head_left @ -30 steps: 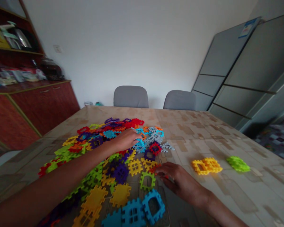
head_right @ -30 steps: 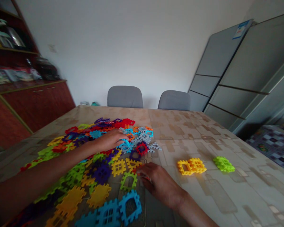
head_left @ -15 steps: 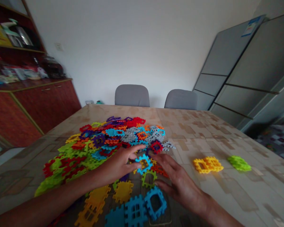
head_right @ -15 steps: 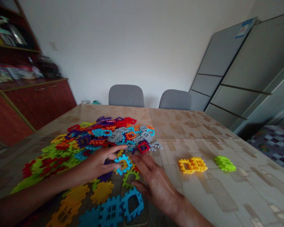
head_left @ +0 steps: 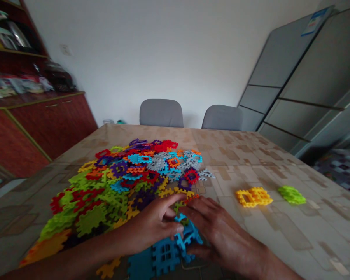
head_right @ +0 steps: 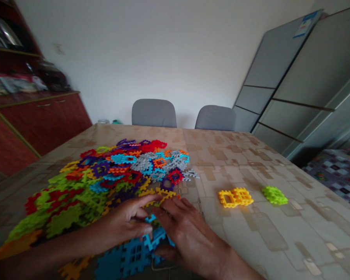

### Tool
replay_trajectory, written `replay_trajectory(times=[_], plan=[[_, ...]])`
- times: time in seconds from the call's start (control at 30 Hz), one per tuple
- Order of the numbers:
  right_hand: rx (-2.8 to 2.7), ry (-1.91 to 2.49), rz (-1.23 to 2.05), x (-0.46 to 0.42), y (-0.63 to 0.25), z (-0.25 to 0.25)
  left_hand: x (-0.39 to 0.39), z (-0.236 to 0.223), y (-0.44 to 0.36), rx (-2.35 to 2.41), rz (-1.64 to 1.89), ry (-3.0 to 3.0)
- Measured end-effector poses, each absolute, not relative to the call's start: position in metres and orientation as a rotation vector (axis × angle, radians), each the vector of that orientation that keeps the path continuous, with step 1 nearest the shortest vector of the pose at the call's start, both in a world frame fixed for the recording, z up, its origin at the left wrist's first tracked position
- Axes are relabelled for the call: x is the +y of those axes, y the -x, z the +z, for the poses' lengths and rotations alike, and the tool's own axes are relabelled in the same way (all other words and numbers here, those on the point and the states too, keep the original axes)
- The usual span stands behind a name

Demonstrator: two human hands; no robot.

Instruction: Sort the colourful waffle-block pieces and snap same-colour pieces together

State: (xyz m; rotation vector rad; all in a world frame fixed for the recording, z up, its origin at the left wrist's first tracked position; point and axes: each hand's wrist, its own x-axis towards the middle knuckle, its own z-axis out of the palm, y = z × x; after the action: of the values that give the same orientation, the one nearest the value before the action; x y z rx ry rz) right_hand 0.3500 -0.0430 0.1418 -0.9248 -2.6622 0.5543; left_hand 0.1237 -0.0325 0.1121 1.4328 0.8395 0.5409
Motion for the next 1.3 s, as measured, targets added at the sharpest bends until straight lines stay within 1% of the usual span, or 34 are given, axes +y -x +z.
replay_trajectory(times=[0.1,0.27,0.37,0.47,0.73,0.93,1.1,1.2,1.3], plan=[[-2.675,0.91,0.573,-0.042,-0.353,0.147,-0.038,0.114,-0.122,0.861,0.551,-1.469],[-2.707,0.928,0.693,-0.039,-0.359,0.148,-0.053,0.113,-0.106,1.179,0.636,-1.955],[-2.74,0.904,0.736,-0.039,-0.36,0.143,-0.068,0.111,-0.099,1.256,0.432,-2.159],[-2.755,0.892,0.776,-0.039,-0.359,0.137,-0.079,0.112,-0.101,1.232,0.238,-2.263],[-2.806,0.957,0.772,-0.039,-0.355,0.127,-0.08,0.105,-0.113,1.288,0.029,-2.282],[-2.807,0.991,0.752,-0.038,-0.358,0.124,-0.083,0.094,-0.116,1.308,0.072,-2.316],[-2.81,1.021,0.775,-0.036,-0.361,0.117,-0.078,0.102,-0.108,1.28,0.225,-2.424],[-2.824,1.042,0.773,-0.036,-0.361,0.116,-0.051,0.113,-0.1,1.281,0.359,-2.597],[-2.878,1.085,0.749,-0.038,-0.359,0.118,-0.002,0.121,-0.095,1.302,0.339,-2.763]])
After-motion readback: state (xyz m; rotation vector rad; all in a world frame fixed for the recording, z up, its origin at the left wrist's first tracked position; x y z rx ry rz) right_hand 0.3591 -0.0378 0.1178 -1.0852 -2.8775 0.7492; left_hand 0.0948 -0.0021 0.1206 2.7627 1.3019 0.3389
